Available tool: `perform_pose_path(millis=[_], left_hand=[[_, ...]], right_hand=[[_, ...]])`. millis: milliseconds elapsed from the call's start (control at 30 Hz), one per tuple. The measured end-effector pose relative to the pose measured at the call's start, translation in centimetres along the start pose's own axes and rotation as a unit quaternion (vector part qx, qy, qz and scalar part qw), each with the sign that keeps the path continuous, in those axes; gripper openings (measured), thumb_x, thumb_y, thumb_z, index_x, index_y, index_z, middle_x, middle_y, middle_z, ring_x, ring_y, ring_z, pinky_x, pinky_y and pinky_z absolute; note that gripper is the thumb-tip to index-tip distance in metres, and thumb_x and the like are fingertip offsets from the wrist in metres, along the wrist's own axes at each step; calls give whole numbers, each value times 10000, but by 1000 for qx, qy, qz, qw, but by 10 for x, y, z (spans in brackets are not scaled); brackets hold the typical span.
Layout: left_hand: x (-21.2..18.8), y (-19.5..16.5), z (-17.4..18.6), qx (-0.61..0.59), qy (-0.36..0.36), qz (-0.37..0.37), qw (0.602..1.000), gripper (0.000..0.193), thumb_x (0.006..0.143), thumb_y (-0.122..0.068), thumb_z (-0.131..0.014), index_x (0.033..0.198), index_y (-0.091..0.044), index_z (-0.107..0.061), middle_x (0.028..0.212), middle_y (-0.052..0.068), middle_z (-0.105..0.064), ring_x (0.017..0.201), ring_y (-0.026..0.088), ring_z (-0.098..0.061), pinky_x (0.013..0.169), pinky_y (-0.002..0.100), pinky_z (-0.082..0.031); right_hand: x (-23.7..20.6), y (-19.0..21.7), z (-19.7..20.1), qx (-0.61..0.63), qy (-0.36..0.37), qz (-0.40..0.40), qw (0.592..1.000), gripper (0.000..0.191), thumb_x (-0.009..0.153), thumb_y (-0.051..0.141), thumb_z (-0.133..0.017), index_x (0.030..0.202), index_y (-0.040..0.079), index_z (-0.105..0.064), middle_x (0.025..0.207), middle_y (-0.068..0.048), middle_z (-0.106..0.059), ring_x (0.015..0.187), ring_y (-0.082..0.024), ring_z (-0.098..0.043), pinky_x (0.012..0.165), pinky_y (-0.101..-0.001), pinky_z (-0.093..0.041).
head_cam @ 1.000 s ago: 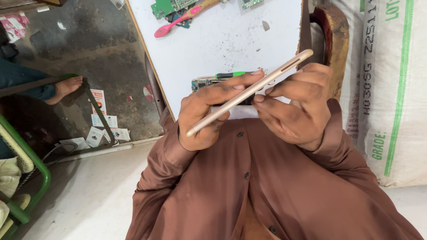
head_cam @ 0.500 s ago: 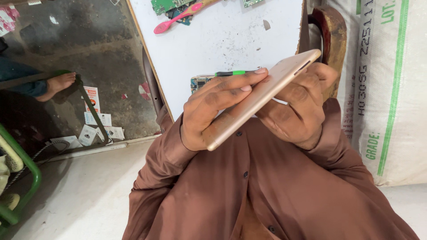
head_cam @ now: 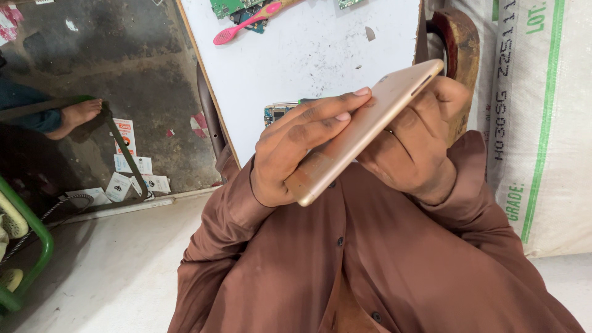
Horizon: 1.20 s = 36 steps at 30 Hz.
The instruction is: The person uses a screwdriver to remove screws from the back of a smartphone. They then detach the back cover, inspect the internal components, and reattach the cover.
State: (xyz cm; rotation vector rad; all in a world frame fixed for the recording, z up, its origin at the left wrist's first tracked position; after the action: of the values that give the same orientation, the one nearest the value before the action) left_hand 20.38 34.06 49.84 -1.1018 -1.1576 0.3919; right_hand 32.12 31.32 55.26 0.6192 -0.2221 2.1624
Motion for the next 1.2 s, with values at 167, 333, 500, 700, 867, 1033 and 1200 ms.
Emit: perform_pose_path(millis=[167,333,500,700,867,1033,1200], left_hand=[[-1,4,0,10,-19,14,1000,349,1060,-77,-730,1342,2,-539,1435,248,-590,1281,321,-692,1032,350,-625],[-4,7,-2,-3,-29,37,999,351,1072,-85,-699,1364,14,-531,1427,256,-593,1283,322,-686,1028,356,-628],[-6,16,-1,-61,-65,71,994,259,1106,-61,-550,1349,24,-521,1395,285,-603,1310,340,-666,1023,356,-636],[-15,21,2,-154,-86,101,979,215,1176,-111,-456,1323,14,-549,1388,309,-615,1274,307,-680,1074,379,-600],[-13,19,2,-151,-62,92,982,225,1178,-117,-451,1346,9,-529,1392,305,-607,1334,344,-637,1080,387,-590],[-5,13,0,-136,-36,70,988,215,1181,-66,-489,1387,-6,-500,1446,297,-581,1359,366,-617,1103,408,-596],[0,6,2,-30,-53,48,997,239,1113,-100,-581,1332,-7,-564,1366,243,-656,1266,312,-691,1011,362,-624]], right_hand=[[15,4,3,-23,17,12,1000,316,907,305,-843,930,7,-742,929,-118,-694,837,-244,-630,827,-408,-346],[17,7,0,-63,43,30,997,200,900,255,-813,893,61,-764,870,-55,-693,793,-185,-607,826,-386,-350],[10,1,-1,-4,19,19,1000,179,907,181,-879,879,77,-736,887,-38,-690,803,-183,-610,823,-382,-348],[1,-19,1,190,-29,-65,979,224,896,24,-905,999,80,-714,994,-38,-684,936,-210,-640,918,-406,-358],[-4,-26,7,195,-35,-94,976,243,856,0,-901,957,72,-692,981,-25,-683,910,-213,-623,883,-399,-379],[-5,-20,7,137,-32,-54,989,220,865,71,-939,933,101,-732,973,-14,-686,910,-206,-620,879,-407,-358],[-10,-16,2,102,-22,-34,994,190,881,121,-925,964,115,-754,976,-27,-686,963,-234,-601,903,-439,-348]])
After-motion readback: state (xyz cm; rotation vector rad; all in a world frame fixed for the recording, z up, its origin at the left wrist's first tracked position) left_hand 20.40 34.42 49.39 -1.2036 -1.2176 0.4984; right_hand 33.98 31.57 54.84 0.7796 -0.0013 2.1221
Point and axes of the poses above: each hand's wrist, its own x-axis towards the middle knuckle, its own z-axis out of the back of the hand, y = z × x, the point moved 9 cm from there along x, towards the middle knuckle
